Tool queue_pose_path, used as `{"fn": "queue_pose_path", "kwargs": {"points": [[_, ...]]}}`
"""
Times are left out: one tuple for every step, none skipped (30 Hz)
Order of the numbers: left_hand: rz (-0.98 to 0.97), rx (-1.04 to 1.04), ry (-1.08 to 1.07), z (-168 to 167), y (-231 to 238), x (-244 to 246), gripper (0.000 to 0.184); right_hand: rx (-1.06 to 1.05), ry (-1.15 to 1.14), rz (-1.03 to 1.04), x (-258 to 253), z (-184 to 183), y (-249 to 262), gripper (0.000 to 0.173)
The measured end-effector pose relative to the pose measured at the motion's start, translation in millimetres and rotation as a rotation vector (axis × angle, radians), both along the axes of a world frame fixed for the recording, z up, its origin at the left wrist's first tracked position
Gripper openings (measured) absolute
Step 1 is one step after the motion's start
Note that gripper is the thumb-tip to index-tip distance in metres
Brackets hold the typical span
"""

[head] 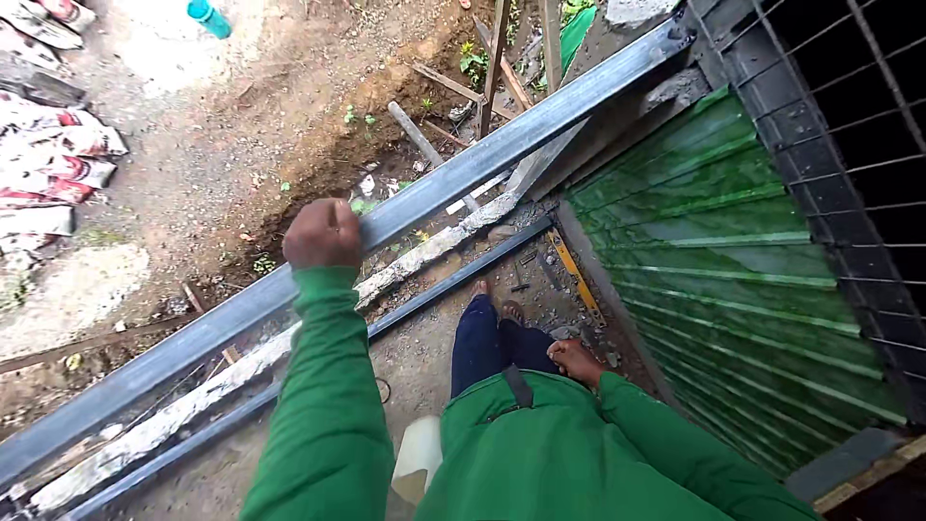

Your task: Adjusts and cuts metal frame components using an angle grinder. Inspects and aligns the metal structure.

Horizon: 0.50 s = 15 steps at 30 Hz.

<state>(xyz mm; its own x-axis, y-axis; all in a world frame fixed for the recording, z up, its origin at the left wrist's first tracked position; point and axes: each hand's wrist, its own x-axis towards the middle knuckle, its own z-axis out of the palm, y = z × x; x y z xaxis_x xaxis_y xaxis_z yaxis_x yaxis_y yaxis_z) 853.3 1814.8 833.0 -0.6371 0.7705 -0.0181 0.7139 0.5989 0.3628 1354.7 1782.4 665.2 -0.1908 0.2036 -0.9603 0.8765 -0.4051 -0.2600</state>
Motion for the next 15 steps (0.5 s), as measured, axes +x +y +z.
{"fn": "queue_pose_path", "kwargs": {"points": [[0.007, -0.009, 0.004, 0, 0, 0, 0.051, -0.009, 0.015, 0.065, -1, 1, -3, 0.026], [0.009, -0.020, 0.009, -1, 1, 0, 0.051, -0.002, 0.038, 0.143, -2, 1, -6, 0.027], [0.012, -0.032, 0.012, -1, 1, -1, 0.051, 0.018, 0.069, 0.232, -4, 1, -10, 0.028], [0.016, -0.040, 0.006, -1, 2, -2, 0.052, 0.038, 0.105, 0.322, -6, 1, -14, 0.029], [0.021, -0.046, -0.010, 0, 2, -2, 0.052, 0.061, 0.145, 0.409, -8, 1, -20, 0.030], [0.027, -0.049, -0.014, 0, 2, -2, 0.052, 0.080, 0.176, 0.486, -10, -1, -26, 0.032], [0.031, -0.053, -0.015, 1, 2, -1, 0.051, 0.087, 0.199, 0.558, -12, -3, -33, 0.037], [0.037, -0.060, -0.019, 2, 2, 0, 0.051, 0.089, 0.211, 0.625, -14, -5, -41, 0.042], [0.045, -0.073, -0.030, 3, 2, 1, 0.052, 0.079, 0.202, 0.696, -17, -7, -49, 0.049], [0.051, -0.087, -0.042, 4, 2, 1, 0.052, 0.058, 0.177, 0.773, -21, -6, -58, 0.054], [0.052, -0.096, -0.051, 6, 2, 2, 0.052, 0.039, 0.157, 0.843, -25, -6, -67, 0.054], [0.047, -0.095, -0.052, 6, 2, 1, 0.052, 0.034, 0.142, 0.904, -30, -6, -75, 0.049], [0.038, -0.088, -0.052, 6, 1, 0, 0.052, 0.035, 0.134, 0.947, -35, -5, -83, 0.043], [0.021, -0.080, -0.054, 6, -1, -1, 0.051, 0.041, 0.131, 0.972, -41, -4, -91, 0.037], [0.003, -0.071, -0.060, 7, -2, -1, 0.051, 0.042, 0.126, 0.986, -45, -3, -99, 0.033]]}}
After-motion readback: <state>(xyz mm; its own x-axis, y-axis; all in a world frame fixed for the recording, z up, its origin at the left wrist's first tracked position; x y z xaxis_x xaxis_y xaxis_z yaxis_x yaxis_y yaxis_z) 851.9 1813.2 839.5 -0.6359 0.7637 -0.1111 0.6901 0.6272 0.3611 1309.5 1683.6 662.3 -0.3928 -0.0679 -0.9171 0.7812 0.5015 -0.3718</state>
